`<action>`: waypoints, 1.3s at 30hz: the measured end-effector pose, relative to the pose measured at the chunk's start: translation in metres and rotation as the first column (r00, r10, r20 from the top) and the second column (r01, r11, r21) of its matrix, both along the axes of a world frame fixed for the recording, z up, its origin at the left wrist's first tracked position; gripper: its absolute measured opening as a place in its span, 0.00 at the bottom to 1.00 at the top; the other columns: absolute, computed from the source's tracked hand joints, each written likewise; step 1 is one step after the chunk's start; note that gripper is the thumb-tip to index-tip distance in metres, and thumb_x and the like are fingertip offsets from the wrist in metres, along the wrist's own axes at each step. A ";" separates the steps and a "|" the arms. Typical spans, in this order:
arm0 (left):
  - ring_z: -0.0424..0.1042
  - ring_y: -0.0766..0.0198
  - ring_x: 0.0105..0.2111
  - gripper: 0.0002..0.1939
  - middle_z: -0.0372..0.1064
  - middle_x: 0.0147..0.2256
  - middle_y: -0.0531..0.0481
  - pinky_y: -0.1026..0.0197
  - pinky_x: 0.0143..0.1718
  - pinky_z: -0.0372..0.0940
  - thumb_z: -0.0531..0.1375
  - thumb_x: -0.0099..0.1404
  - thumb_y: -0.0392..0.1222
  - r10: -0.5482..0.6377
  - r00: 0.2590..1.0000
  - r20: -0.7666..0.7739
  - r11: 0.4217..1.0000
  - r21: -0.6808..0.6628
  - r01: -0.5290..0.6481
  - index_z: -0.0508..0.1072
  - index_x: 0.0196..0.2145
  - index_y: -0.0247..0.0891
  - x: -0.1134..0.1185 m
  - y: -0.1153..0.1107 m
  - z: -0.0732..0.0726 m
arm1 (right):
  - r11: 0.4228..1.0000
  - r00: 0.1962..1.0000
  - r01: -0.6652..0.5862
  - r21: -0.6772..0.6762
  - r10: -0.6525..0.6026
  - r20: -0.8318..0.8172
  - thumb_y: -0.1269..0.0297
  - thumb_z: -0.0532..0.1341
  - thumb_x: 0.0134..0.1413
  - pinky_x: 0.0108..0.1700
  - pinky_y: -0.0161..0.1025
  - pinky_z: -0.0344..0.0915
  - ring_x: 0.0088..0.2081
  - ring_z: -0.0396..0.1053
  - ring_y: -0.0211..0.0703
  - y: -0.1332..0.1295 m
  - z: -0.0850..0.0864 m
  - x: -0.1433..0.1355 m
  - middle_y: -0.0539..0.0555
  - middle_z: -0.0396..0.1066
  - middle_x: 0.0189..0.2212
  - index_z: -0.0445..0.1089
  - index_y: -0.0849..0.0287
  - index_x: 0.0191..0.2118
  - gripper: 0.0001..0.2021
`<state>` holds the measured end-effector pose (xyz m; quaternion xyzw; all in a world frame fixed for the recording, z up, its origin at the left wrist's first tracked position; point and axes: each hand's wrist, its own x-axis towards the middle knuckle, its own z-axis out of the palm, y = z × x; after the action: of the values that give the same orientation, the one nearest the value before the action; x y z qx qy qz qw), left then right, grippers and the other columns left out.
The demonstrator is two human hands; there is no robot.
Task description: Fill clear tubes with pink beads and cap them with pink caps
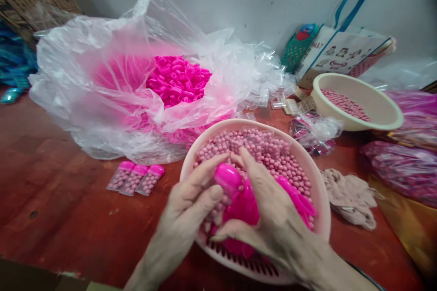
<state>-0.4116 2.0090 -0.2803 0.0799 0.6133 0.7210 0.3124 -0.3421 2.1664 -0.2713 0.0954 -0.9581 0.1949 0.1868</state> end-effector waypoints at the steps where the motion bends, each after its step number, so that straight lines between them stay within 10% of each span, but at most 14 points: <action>1: 0.69 0.69 0.26 0.23 0.73 0.35 0.51 0.70 0.25 0.64 0.59 0.61 0.43 0.058 0.998 -0.020 0.998 -0.017 -0.058 0.64 0.55 0.46 -0.005 -0.007 -0.001 | 0.999 0.999 0.024 -0.030 -0.025 -0.024 0.50 0.60 0.51 0.54 0.49 0.64 0.57 0.59 0.55 0.007 0.002 0.000 0.68 0.61 0.55 0.41 0.71 0.63 0.43; 6: 0.64 0.69 0.22 0.23 0.67 0.28 0.54 0.69 0.20 0.59 0.61 0.59 0.46 0.306 0.880 -0.365 0.851 -0.310 -0.424 0.66 0.52 0.43 -0.025 -0.047 -0.021 | 0.977 0.975 0.209 -0.035 -0.211 -0.072 0.66 0.59 0.55 0.49 0.48 0.68 0.48 0.68 0.50 0.049 -0.002 0.007 0.60 0.70 0.44 0.65 0.61 0.50 0.16; 18: 0.70 0.51 0.36 0.19 0.67 0.38 0.40 0.54 0.33 0.64 0.48 0.67 0.43 -0.487 0.515 -0.706 0.383 -0.702 -0.600 0.68 0.51 0.33 -0.044 -0.064 -0.067 | 0.992 0.923 0.059 -0.112 -0.012 0.383 0.64 0.53 0.60 0.44 0.51 0.67 0.43 0.64 0.48 0.027 -0.022 0.007 0.57 0.66 0.42 0.63 0.57 0.49 0.12; 23: 0.69 0.54 0.42 0.10 0.70 0.41 0.42 0.52 0.47 0.63 0.55 0.63 0.36 -0.244 0.302 -0.922 0.660 -0.385 -0.645 0.72 0.42 0.35 -0.037 -0.047 -0.037 | 0.986 0.939 0.085 -0.145 -0.031 0.341 0.64 0.53 0.60 0.47 0.50 0.66 0.45 0.65 0.48 0.030 -0.023 0.020 0.56 0.67 0.43 0.64 0.53 0.47 0.11; 27: 0.65 0.56 0.49 0.11 0.70 0.43 0.45 0.51 0.53 0.59 0.58 0.61 0.30 -0.287 0.162 -0.944 0.889 -0.326 -0.322 0.72 0.41 0.37 -0.033 -0.010 -0.008 | 0.980 0.965 0.094 -0.176 -0.046 0.257 0.61 0.56 0.57 0.43 0.47 0.68 0.46 0.67 0.50 0.036 -0.028 0.028 0.56 0.69 0.43 0.64 0.52 0.47 0.12; 32: 0.62 0.55 0.53 0.12 0.67 0.47 0.42 0.50 0.57 0.54 0.53 0.62 0.28 -0.651 0.026 -0.759 0.759 -0.651 -0.003 0.69 0.41 0.34 -0.034 0.022 0.008 | 0.960 0.942 0.131 -0.248 -0.042 0.334 0.62 0.60 0.54 0.35 0.41 0.67 0.35 0.67 0.44 0.045 -0.022 0.022 0.53 0.70 0.32 0.67 0.54 0.37 0.05; 39: 0.67 0.56 0.42 0.13 0.69 0.37 0.44 0.51 0.52 0.58 0.47 0.62 0.26 -0.787 -0.034 -0.616 0.607 -0.783 0.135 0.69 0.36 0.33 -0.032 0.034 0.023 | 0.992 0.969 0.028 -0.125 0.004 0.249 0.70 0.58 0.55 0.38 0.44 0.62 0.35 0.62 0.46 0.050 -0.017 0.027 0.54 0.66 0.30 0.67 0.59 0.33 0.02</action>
<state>-0.4432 2.0426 -0.2573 0.6389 0.7497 0.1421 0.0977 -0.3148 2.2166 -0.2887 0.0524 -0.9601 0.2651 0.0723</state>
